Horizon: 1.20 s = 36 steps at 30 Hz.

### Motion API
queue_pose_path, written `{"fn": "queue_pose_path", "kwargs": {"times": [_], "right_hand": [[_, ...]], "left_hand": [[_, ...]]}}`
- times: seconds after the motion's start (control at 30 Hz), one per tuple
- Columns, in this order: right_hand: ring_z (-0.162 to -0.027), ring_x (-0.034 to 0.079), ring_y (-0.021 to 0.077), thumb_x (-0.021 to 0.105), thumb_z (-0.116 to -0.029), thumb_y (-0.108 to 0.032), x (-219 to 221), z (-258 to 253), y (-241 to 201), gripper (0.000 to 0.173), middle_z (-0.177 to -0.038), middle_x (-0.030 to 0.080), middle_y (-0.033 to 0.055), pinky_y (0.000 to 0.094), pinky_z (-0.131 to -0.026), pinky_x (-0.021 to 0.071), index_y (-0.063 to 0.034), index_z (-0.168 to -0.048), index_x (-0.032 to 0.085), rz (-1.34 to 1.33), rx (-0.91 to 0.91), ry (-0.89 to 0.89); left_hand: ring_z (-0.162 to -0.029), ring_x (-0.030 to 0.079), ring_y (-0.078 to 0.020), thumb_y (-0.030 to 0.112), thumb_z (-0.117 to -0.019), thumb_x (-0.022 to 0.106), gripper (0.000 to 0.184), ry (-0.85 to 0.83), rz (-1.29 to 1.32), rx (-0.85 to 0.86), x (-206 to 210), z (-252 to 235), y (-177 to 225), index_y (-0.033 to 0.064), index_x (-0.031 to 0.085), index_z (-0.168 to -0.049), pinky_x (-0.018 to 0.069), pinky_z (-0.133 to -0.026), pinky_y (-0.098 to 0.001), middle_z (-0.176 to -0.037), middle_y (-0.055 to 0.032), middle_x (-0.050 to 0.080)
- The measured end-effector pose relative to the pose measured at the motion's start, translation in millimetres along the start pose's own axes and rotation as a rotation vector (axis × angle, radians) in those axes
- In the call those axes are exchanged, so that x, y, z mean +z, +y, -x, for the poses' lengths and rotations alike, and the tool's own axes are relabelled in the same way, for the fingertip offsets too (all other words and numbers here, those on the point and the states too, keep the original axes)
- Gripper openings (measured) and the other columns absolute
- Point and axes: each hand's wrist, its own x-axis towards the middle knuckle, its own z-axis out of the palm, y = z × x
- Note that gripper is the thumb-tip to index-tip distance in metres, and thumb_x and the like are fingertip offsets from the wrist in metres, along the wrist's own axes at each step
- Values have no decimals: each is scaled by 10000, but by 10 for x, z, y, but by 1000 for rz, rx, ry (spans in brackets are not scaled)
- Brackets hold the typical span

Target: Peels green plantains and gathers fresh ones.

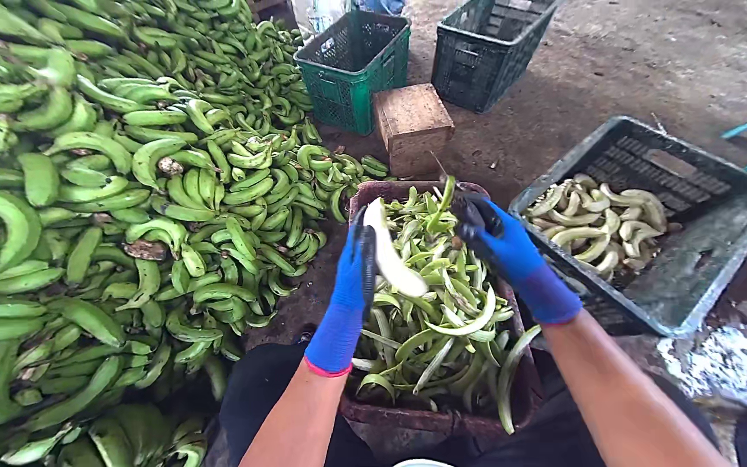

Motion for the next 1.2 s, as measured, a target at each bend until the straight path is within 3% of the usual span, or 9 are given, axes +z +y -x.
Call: {"fn": "queue_pose_path", "kwargs": {"times": [0.17,0.23,0.3,0.4,0.63,0.73,0.87,0.97,1.2], "right_hand": [[-1089,685,423,794,-801,-215,300,219,-177,743,-1222,694,241,652,-930,516,-94,-1485,531,300,-151,-2],[-1090,686,280,761,-825,-208,235,243,-156,689,-1232,689,205,493,-954,541,-4,-1443,539,148,-68,30],[-815,667,7,714,-822,-220,183,245,-100,599,-1017,683,-7,208,-728,583,14,-1343,536,-174,77,46],[-598,646,29,654,-853,-203,167,282,-135,398,-783,673,-71,214,-538,570,-41,-1198,541,-480,258,-13],[-719,648,-11,697,-878,-190,207,289,-196,511,-961,689,-11,179,-640,566,29,-1319,560,-241,169,1],[-757,639,57,642,-957,-154,-109,249,-228,512,-1033,667,84,245,-690,563,31,-1412,498,-94,255,-233],[-998,665,187,692,-928,-366,-275,152,-203,692,-1226,668,127,413,-887,547,-160,-1540,442,193,297,-577],[-1187,625,306,794,-862,-324,-376,188,-281,840,-1324,641,186,535,-1036,473,-226,-1590,386,343,188,-470],[-1104,670,361,760,-827,-185,-155,281,-121,592,-1242,674,201,565,-928,542,-38,-1381,611,393,-291,33]], "left_hand": [[-1204,587,-221,102,-1100,327,450,-160,-65,-86,355,124,105,-56,355,-1521,470,-1034,-366,-1384,-255,548],[-1257,587,-284,114,-1097,338,483,-226,-137,-39,373,72,143,-12,322,-1563,469,-1060,-424,-1430,-262,531],[-1275,578,-301,131,-1090,374,488,-244,-231,41,366,36,221,9,348,-1561,455,-1066,-443,-1447,-239,534],[-1383,486,-303,189,-1098,404,509,-301,-287,23,306,-21,279,27,329,-1574,362,-1156,-452,-1515,-214,475],[-1215,587,-289,174,-1090,452,477,-230,-136,-214,281,-98,178,13,375,-1533,469,-1026,-430,-1390,-243,553],[-1130,633,-325,277,-1082,492,526,-3,-130,-95,25,-192,66,113,356,-1563,528,-932,-511,-1397,-218,560],[-846,652,-203,483,-1052,486,564,226,37,-20,-212,-223,41,316,335,-1569,559,-684,-389,-1248,-108,639],[-891,659,-180,435,-1063,491,540,213,143,4,-191,-186,59,325,332,-1567,567,-712,-358,-1275,-83,633],[-847,681,-172,320,-1080,467,478,26,333,-98,143,-232,60,221,352,-1534,591,-700,-342,-1155,-80,649]]}}
